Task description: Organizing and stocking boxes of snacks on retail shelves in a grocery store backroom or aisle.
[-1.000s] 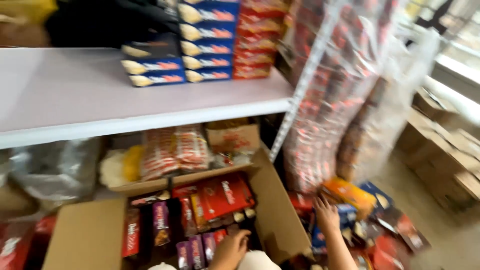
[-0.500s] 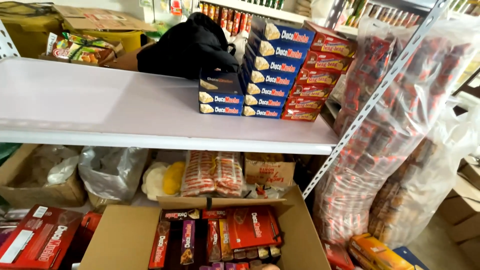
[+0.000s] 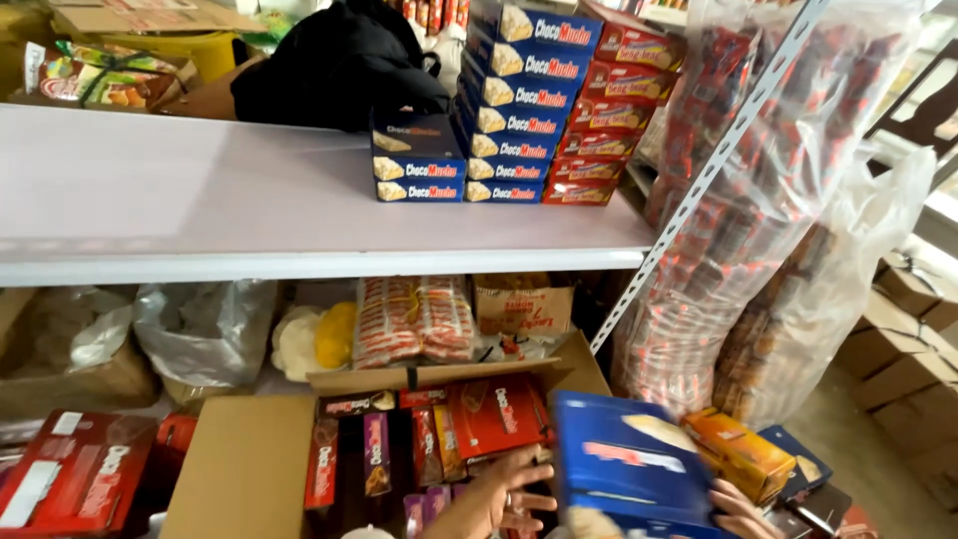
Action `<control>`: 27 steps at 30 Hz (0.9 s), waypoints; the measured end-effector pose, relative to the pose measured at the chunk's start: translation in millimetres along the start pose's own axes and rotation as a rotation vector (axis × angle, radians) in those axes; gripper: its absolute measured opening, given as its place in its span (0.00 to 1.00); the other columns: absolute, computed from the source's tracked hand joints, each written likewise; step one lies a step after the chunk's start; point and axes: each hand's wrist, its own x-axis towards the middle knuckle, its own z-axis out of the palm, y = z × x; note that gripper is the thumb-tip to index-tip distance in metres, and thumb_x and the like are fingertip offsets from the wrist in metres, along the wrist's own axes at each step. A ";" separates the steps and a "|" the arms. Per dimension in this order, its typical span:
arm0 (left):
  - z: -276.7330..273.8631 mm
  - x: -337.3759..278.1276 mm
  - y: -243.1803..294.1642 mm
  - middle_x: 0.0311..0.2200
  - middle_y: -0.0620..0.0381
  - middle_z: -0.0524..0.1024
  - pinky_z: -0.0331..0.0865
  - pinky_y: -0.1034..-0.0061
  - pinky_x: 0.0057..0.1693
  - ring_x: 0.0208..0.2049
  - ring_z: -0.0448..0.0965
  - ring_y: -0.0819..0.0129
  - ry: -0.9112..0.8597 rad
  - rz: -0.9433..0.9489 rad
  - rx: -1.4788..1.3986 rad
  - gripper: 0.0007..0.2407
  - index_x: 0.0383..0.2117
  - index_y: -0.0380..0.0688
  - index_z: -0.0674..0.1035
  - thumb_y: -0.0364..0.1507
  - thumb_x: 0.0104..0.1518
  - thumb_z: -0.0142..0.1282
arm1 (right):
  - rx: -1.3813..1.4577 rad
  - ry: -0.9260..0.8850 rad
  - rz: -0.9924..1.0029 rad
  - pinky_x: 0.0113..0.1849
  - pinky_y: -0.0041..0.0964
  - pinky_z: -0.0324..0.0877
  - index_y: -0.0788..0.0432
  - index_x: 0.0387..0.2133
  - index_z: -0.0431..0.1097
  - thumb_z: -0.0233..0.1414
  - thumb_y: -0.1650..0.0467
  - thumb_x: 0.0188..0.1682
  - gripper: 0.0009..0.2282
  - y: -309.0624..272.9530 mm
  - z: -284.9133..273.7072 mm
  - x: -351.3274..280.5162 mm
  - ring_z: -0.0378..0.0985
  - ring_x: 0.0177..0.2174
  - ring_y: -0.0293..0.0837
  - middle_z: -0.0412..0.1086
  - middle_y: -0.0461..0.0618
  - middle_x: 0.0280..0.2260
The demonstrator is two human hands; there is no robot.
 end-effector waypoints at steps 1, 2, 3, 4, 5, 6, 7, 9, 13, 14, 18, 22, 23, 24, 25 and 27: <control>1.7 -15.4 15.5 0.62 0.55 0.70 0.77 0.65 0.51 0.49 0.82 0.63 0.041 0.028 -0.031 0.36 0.67 0.57 0.59 0.55 0.51 0.52 | 0.039 0.038 -0.053 0.60 0.64 0.60 0.57 0.45 0.71 0.54 0.63 0.51 0.13 9.1 23.0 34.8 0.63 0.64 0.61 0.67 0.63 0.58; -4.8 -27.7 18.5 0.62 0.55 0.70 0.77 0.65 0.51 0.49 0.82 0.63 0.053 0.026 -0.032 0.36 0.67 0.57 0.59 0.55 0.51 0.52 | 0.051 0.039 -0.055 0.60 0.64 0.60 0.57 0.45 0.71 0.54 0.63 0.51 0.13 -16.9 51.8 52.3 0.63 0.64 0.61 0.67 0.63 0.58; -13.1 -40.0 25.0 0.62 0.51 0.72 0.78 0.67 0.52 0.50 0.82 0.64 0.056 0.064 -0.155 0.36 0.68 0.52 0.62 0.55 0.54 0.50 | 0.380 0.151 0.104 0.59 0.60 0.59 0.64 0.44 0.70 0.52 0.66 0.50 0.14 -39.8 81.8 75.1 0.63 0.62 0.63 0.65 0.69 0.58; -21.4 -52.9 31.6 0.62 0.47 0.73 0.78 0.68 0.52 0.51 0.82 0.65 0.057 0.103 -0.277 0.36 0.68 0.47 0.64 0.56 0.56 0.49 | 0.709 0.258 0.266 0.58 0.57 0.58 0.72 0.43 0.69 0.50 0.69 0.49 0.15 -63.9 111.4 98.0 0.62 0.60 0.64 0.62 0.75 0.58; -29.7 -62.7 33.9 0.62 0.47 0.73 0.78 0.68 0.52 0.51 0.82 0.65 0.070 0.111 -0.276 0.36 0.68 0.47 0.64 0.56 0.56 0.49 | 0.721 0.254 0.258 0.58 0.57 0.58 0.72 0.43 0.69 0.50 0.69 0.49 0.15 -102.6 125.7 142.8 0.62 0.60 0.64 0.62 0.75 0.58; -38.4 -72.7 36.2 0.62 0.51 0.74 0.78 0.69 0.54 0.53 0.82 0.67 0.123 0.142 -0.352 0.34 0.67 0.47 0.65 0.52 0.56 0.50 | 0.671 0.373 0.337 0.59 0.56 0.61 0.67 0.47 0.69 0.52 0.68 0.50 0.16 -145.8 133.1 187.6 0.65 0.60 0.63 0.61 0.73 0.60; -45.4 -80.9 36.8 0.63 0.55 0.75 0.78 0.70 0.57 0.55 0.83 0.69 0.172 0.172 -0.431 0.32 0.66 0.48 0.65 0.48 0.56 0.51 | 0.614 0.488 0.422 0.59 0.55 0.64 0.62 0.50 0.70 0.54 0.66 0.50 0.17 -192.8 129.5 228.1 0.68 0.61 0.61 0.61 0.71 0.63; -70.3 -77.3 19.7 0.60 0.52 0.75 0.76 0.70 0.53 0.52 0.81 0.67 0.221 0.264 -0.475 0.30 0.66 0.44 0.66 0.45 0.58 0.54 | 0.671 0.548 0.458 0.59 0.54 0.63 0.60 0.54 0.64 0.54 0.65 0.49 0.21 -212.7 144.3 252.0 0.68 0.61 0.60 0.58 0.69 0.65; -69.5 -82.0 24.7 0.53 0.49 0.76 0.75 0.65 0.50 0.48 0.79 0.63 0.327 0.504 -0.430 0.28 0.64 0.40 0.64 0.35 0.57 0.58 | 1.394 0.673 0.694 0.58 0.63 0.59 0.51 0.71 0.41 0.54 0.69 0.48 0.38 -213.8 183.8 250.7 0.64 0.61 0.64 0.53 0.67 0.67; -64.3 -82.8 29.7 0.53 0.49 0.76 0.75 0.65 0.50 0.48 0.79 0.63 0.321 0.506 -0.432 0.28 0.64 0.40 0.64 0.35 0.57 0.58 | 1.389 0.674 0.692 0.58 0.63 0.59 0.51 0.71 0.41 0.54 0.69 0.48 0.38 -203.6 208.2 246.4 0.64 0.61 0.64 0.53 0.67 0.67; -46.4 -88.2 36.7 0.53 0.53 0.75 0.77 0.62 0.56 0.51 0.81 0.64 0.475 0.497 -0.293 0.36 0.66 0.52 0.57 0.27 0.47 0.63 | 1.317 0.724 0.803 0.60 0.56 0.56 0.56 0.71 0.37 0.51 0.74 0.45 0.40 -171.5 278.6 218.1 0.62 0.62 0.61 0.55 0.66 0.65; -57.6 -88.9 32.5 0.48 0.47 0.75 0.78 0.55 0.51 0.44 0.80 0.57 0.266 0.546 -0.211 0.37 0.67 0.46 0.57 0.35 0.50 0.66 | 1.006 0.536 0.919 0.61 0.44 0.52 0.61 0.69 0.41 0.52 0.77 0.43 0.38 -156.4 243.6 218.8 0.60 0.63 0.53 0.57 0.62 0.65; -53.7 -95.6 39.2 0.48 0.47 0.75 0.78 0.55 0.51 0.44 0.80 0.57 0.269 0.545 -0.216 0.37 0.67 0.46 0.57 0.35 0.50 0.66 | 1.006 0.531 0.924 0.61 0.44 0.52 0.61 0.69 0.41 0.52 0.77 0.43 0.38 -155.6 215.4 220.3 0.60 0.63 0.53 0.57 0.62 0.65; -49.6 -102.3 45.8 0.48 0.43 0.77 0.80 0.53 0.50 0.44 0.82 0.54 0.244 0.486 -0.346 0.37 0.66 0.38 0.58 0.43 0.51 0.60 | 1.022 0.470 0.945 0.61 0.42 0.52 0.59 0.70 0.42 0.51 0.76 0.45 0.37 -154.7 187.1 221.8 0.61 0.63 0.51 0.58 0.59 0.65; -46.4 -107.5 54.3 0.48 0.38 0.78 0.82 0.52 0.48 0.44 0.84 0.50 0.214 0.429 -0.473 0.41 0.65 0.30 0.60 0.51 0.51 0.55 | 1.036 0.411 0.960 0.60 0.41 0.52 0.58 0.71 0.44 0.50 0.76 0.46 0.36 -151.5 158.9 225.6 0.62 0.62 0.48 0.58 0.56 0.65; -40.6 -110.8 60.3 0.51 0.44 0.78 0.80 0.58 0.47 0.44 0.83 0.55 0.189 0.369 -0.401 0.40 0.67 0.40 0.58 0.53 0.51 0.53 | 1.045 0.346 0.891 0.61 0.39 0.50 0.59 0.70 0.44 0.48 0.75 0.47 0.34 -147.7 118.3 236.8 0.59 0.64 0.46 0.57 0.55 0.66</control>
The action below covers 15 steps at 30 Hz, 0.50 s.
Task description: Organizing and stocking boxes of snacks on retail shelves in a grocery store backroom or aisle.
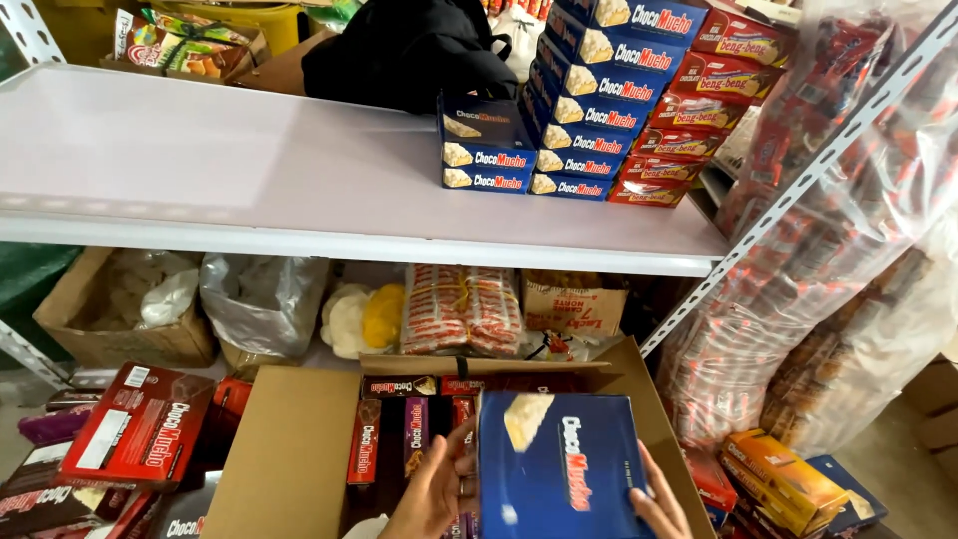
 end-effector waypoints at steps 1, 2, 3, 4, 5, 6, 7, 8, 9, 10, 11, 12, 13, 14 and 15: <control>3.9 -1.5 2.3 0.54 0.50 0.78 0.79 0.63 0.46 0.43 0.83 0.59 -0.025 -0.061 0.075 0.41 0.69 0.51 0.57 0.56 0.50 0.51 | -0.018 -0.081 -0.027 0.62 0.38 0.47 0.60 0.70 0.45 0.47 0.74 0.48 0.33 -19.8 -7.4 1.5 0.57 0.65 0.43 0.55 0.53 0.68; 10.3 -4.0 3.6 0.54 0.50 0.78 0.79 0.63 0.46 0.43 0.83 0.59 -0.025 -0.063 0.075 0.41 0.69 0.51 0.57 0.56 0.50 0.51 | -0.018 -0.079 -0.026 0.62 0.38 0.47 0.60 0.70 0.45 0.47 0.74 0.48 0.33 -28.7 -6.3 0.5 0.57 0.65 0.43 0.55 0.53 0.68; 16.8 -6.5 4.7 0.53 0.47 0.78 0.79 0.61 0.46 0.44 0.83 0.58 0.039 -0.121 0.216 0.39 0.69 0.54 0.56 0.52 0.49 0.53 | 0.075 -0.042 0.089 0.60 0.41 0.51 0.61 0.69 0.49 0.46 0.72 0.49 0.31 -37.6 -5.5 -0.5 0.61 0.63 0.47 0.59 0.57 0.65; 23.6 -8.2 6.3 0.53 0.44 0.78 0.79 0.60 0.46 0.44 0.84 0.58 0.101 -0.179 0.358 0.39 0.69 0.57 0.54 0.47 0.48 0.56 | 0.167 -0.005 0.202 0.59 0.43 0.55 0.62 0.69 0.53 0.46 0.70 0.50 0.29 -47.0 -4.8 -1.0 0.65 0.61 0.50 0.63 0.61 0.63; 14.6 -5.2 -0.4 0.53 0.44 0.78 0.79 0.60 0.46 0.44 0.84 0.58 0.099 -0.180 0.359 0.39 0.69 0.57 0.54 0.47 0.48 0.56 | 0.167 -0.002 0.200 0.59 0.43 0.55 0.62 0.69 0.53 0.46 0.70 0.50 0.29 -17.2 -18.6 3.8 0.65 0.61 0.50 0.63 0.61 0.63; 5.1 -1.9 -5.8 0.53 0.43 0.78 0.79 0.59 0.48 0.46 0.84 0.57 0.063 -0.187 0.345 0.37 0.68 0.51 0.57 0.42 0.49 0.56 | 0.169 -0.006 0.195 0.59 0.43 0.55 0.62 0.69 0.52 0.46 0.70 0.50 0.29 13.1 -28.5 5.4 0.65 0.61 0.50 0.63 0.61 0.63; -4.3 1.4 -11.2 0.53 0.41 0.77 0.79 0.58 0.51 0.48 0.85 0.57 0.028 -0.193 0.330 0.35 0.68 0.44 0.59 0.38 0.50 0.56 | 0.170 -0.010 0.189 0.59 0.43 0.54 0.62 0.69 0.52 0.47 0.71 0.50 0.30 43.4 -35.1 2.8 0.64 0.61 0.50 0.62 0.61 0.64; -10.8 4.7 -14.9 0.53 0.41 0.77 0.79 0.58 0.51 0.48 0.85 0.57 0.028 -0.191 0.332 0.35 0.68 0.44 0.59 0.38 0.50 0.56 | 0.172 -0.018 0.184 0.60 0.43 0.54 0.62 0.69 0.52 0.47 0.71 0.50 0.30 82.9 -48.2 28.0 0.64 0.62 0.50 0.62 0.61 0.64; -17.3 7.9 -18.6 0.55 0.40 0.76 0.79 0.60 0.55 0.51 0.84 0.56 0.033 -0.141 0.274 0.34 0.68 0.42 0.59 0.34 0.52 0.56 | 0.173 -0.025 0.179 0.60 0.43 0.54 0.62 0.69 0.52 0.47 0.71 0.50 0.30 123.0 -60.5 48.8 0.63 0.62 0.50 0.61 0.61 0.64; -24.3 10.4 -22.0 0.57 0.38 0.75 0.80 0.61 0.59 0.54 0.83 0.56 0.036 -0.094 0.216 0.33 0.68 0.40 0.59 0.30 0.53 0.55 | 0.175 -0.031 0.174 0.60 0.44 0.53 0.62 0.69 0.51 0.47 0.71 0.50 0.30 164.6 -70.3 63.2 0.63 0.62 0.50 0.61 0.61 0.64; -28.6 11.9 -24.1 0.57 0.38 0.75 0.80 0.61 0.59 0.54 0.83 0.56 0.035 -0.093 0.219 0.33 0.68 0.40 0.59 0.30 0.53 0.55 | 0.177 -0.036 0.168 0.60 0.44 0.53 0.62 0.69 0.51 0.48 0.71 0.50 0.30 171.1 -70.3 58.9 0.62 0.62 0.50 0.61 0.61 0.64; -33.3 14.4 -24.9 0.57 0.38 0.74 0.77 0.60 0.58 0.54 0.81 0.55 0.009 -0.014 0.256 0.33 0.68 0.40 0.59 0.29 0.52 0.54 | 0.182 -0.040 0.161 0.60 0.44 0.53 0.62 0.69 0.51 0.48 0.72 0.50 0.30 179.1 -68.9 55.2 0.62 0.63 0.49 0.60 0.61 0.65; -37.7 17.2 -25.6 0.57 0.38 0.73 0.74 0.59 0.58 0.53 0.79 0.53 -0.018 0.066 0.293 0.33 0.68 0.39 0.59 0.28 0.51 0.52 | 0.188 -0.044 0.153 0.60 0.44 0.53 0.62 0.69 0.51 0.48 0.72 0.50 0.30 186.7 -67.6 51.7 0.61 0.63 0.49 0.60 0.60 0.65; -45.6 21.4 -30.2 0.57 0.38 0.73 0.74 0.59 0.58 0.53 0.79 0.53 -0.021 0.064 0.300 0.33 0.68 0.39 0.59 0.28 0.51 0.52 | 0.193 -0.046 0.146 0.61 0.44 0.52 0.62 0.69 0.50 0.48 0.72 0.50 0.30 191.9 -62.2 36.7 0.61 0.63 0.49 0.59 0.60 0.65; -53.7 25.6 -34.7 0.60 0.38 0.71 0.68 0.62 0.63 0.58 0.75 0.54 -0.046 0.179 0.341 0.34 0.69 0.37 0.58 0.26 0.51 0.53 | 0.198 -0.049 0.139 0.61 0.44 0.52 0.62 0.69 0.50 0.49 0.72 0.49 0.31 197.2 -56.1 21.4 0.60 0.63 0.49 0.59 0.60 0.65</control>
